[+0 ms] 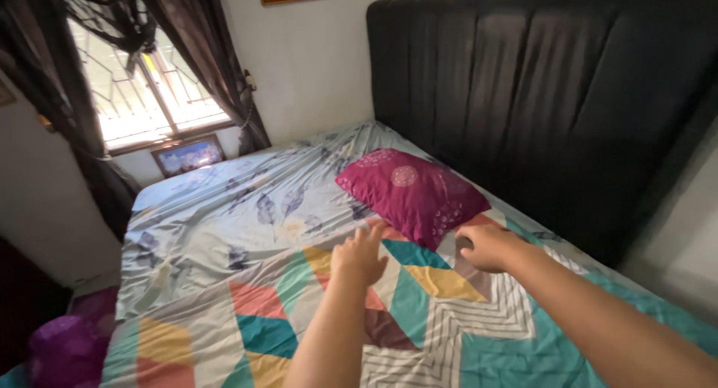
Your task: The person straightens and folds a patterned throw blanket on a bed, then removes and stacks several pillows and a body pillow on the floor beside the bed. The person smooths the fitted sheet and leaves the bed with the pillows removed.
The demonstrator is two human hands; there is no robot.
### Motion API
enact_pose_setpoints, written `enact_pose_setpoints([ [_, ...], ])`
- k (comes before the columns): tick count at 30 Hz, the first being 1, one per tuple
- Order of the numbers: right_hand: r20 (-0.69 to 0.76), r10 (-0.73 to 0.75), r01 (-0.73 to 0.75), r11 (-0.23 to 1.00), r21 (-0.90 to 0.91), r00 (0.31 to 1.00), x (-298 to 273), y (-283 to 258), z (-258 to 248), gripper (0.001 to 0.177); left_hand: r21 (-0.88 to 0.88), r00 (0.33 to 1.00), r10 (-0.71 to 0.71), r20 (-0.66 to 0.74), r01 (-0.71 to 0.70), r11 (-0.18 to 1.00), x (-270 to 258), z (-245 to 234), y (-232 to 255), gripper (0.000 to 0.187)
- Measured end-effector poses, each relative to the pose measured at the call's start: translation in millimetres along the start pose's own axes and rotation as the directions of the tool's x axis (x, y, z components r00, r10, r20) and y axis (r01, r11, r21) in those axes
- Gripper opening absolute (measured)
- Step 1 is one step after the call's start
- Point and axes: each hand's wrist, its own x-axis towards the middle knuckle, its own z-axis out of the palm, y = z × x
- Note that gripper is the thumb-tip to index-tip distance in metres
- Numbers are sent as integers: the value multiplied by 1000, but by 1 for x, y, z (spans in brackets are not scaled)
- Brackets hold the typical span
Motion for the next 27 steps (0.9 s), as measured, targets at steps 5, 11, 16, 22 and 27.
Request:
enact_pose_setpoints([
  [5, 4, 42, -42, 999, 16, 999, 12, -10, 1, 43, -28, 998, 28, -62, -30, 999, 33, 0, -17, 65],
  [11, -18, 21, -20, 999, 32, 1000, 40, -9, 10, 41, -46, 997, 43, -66, -46, 998, 69, 5, -25, 66],
  [16, -18, 37, -36, 998, 43, 999, 68, -9, 17, 39, -35, 998, 40, -43, -41, 999, 89, 4, -29, 80],
  [22, -26, -87, 88, 996, 32, 996, 133, 39, 75, 41, -34, 999, -10, -42, 9, 999, 128, 27, -26, 78],
  [27, -19, -173, 174, 974, 142, 985, 171, 41, 69, 43, -15, 1000, -28, -1, 28, 1000, 162, 54, -8, 72],
])
